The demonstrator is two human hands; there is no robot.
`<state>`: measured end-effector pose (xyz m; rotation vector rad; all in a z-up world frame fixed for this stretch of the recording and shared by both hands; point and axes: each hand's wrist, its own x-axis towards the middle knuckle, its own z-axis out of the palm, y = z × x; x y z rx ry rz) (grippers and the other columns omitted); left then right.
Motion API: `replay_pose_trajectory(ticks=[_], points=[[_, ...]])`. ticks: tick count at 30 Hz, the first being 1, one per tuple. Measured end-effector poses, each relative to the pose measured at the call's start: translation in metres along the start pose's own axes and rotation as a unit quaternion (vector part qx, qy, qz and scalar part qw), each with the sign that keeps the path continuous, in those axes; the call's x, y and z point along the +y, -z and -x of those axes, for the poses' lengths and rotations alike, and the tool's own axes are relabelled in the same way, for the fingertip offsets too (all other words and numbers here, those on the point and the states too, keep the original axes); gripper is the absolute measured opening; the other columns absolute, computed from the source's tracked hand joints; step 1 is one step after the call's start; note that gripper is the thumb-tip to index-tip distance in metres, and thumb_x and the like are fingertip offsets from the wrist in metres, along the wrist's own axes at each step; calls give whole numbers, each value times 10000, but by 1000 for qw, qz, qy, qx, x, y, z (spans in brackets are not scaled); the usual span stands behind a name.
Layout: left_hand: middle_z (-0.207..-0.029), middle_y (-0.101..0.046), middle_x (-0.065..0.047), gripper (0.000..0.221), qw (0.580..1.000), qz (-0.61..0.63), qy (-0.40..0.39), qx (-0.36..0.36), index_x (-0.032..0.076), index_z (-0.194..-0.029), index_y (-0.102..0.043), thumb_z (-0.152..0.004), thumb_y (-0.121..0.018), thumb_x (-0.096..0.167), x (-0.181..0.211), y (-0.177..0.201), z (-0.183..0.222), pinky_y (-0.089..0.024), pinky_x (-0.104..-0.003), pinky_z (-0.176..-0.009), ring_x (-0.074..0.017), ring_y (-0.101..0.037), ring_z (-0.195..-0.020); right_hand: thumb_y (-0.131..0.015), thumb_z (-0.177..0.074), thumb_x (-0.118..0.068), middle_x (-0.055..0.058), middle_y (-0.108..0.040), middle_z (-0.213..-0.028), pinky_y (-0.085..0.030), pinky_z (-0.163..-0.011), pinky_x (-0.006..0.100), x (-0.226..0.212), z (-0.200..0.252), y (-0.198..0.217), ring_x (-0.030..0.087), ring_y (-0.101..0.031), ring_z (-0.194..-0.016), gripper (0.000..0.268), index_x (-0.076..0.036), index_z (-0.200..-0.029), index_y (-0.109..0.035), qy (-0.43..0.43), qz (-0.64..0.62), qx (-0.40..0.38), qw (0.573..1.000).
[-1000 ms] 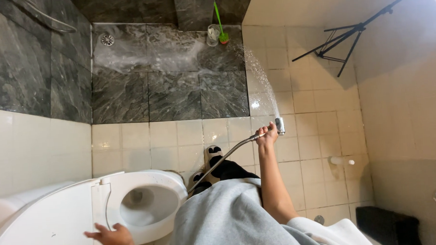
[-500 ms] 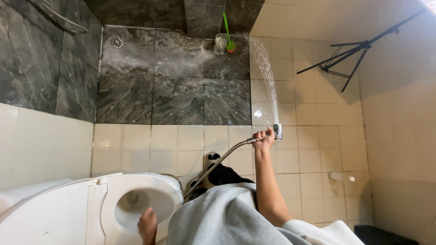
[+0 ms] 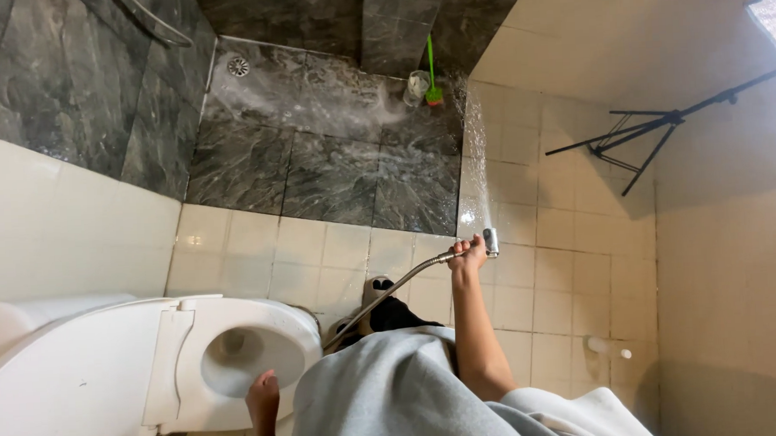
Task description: The recorder uses a bidet sprayer to spray water into the toilet bowl and across the bathroom floor, likely as part of a cleaning routine.
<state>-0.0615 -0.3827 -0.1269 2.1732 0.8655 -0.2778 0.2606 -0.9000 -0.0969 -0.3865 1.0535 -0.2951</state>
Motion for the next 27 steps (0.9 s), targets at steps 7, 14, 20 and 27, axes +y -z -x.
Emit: replay_pose_trajectory(ticks=[7,14,20,27], points=[[-1258,-707,-150,434,996,-65,48,-23,99,-1174,-742,-938,-467,338,-4,1,19,-468,-489,-1029,-415,-635,-1164,-632,-912,-236,8,-376,-532,-282,-403,327,52,-4,-5,169,-346,-411,305,-160,-744,-388,-28,152,9,988],[-1252,-719,-175,442,995,4,99,20,101,-1225,-722,-927,-487,327,-20,-8,34,-479,-459,-1060,-405,-645,-1180,-658,-912,-137,40,-427,-549,-313,-374,319,111,35,-13,171,-364,-401,241,-108,-778,-461,-5,288,-117,950],[-1240,-715,-195,419,986,61,141,60,100,-1220,-732,-906,-523,283,-22,-13,72,-477,-477,-1023,-419,-635,-1159,-676,-924,-102,76,-503,-601,-385,-404,340,125,103,-58,196,-455,-447,155,-51,-857,-545,7,337,-135,932],[-1182,-747,-193,413,965,83,239,65,136,-1239,-749,-905,-571,303,-52,-33,140,-517,-458,-997,-380,-680,-1128,-607,-926,-78,99,-533,-692,-478,-569,399,166,109,-67,230,-556,-613,86,-11,-966,-571,-48,305,-269,912]])
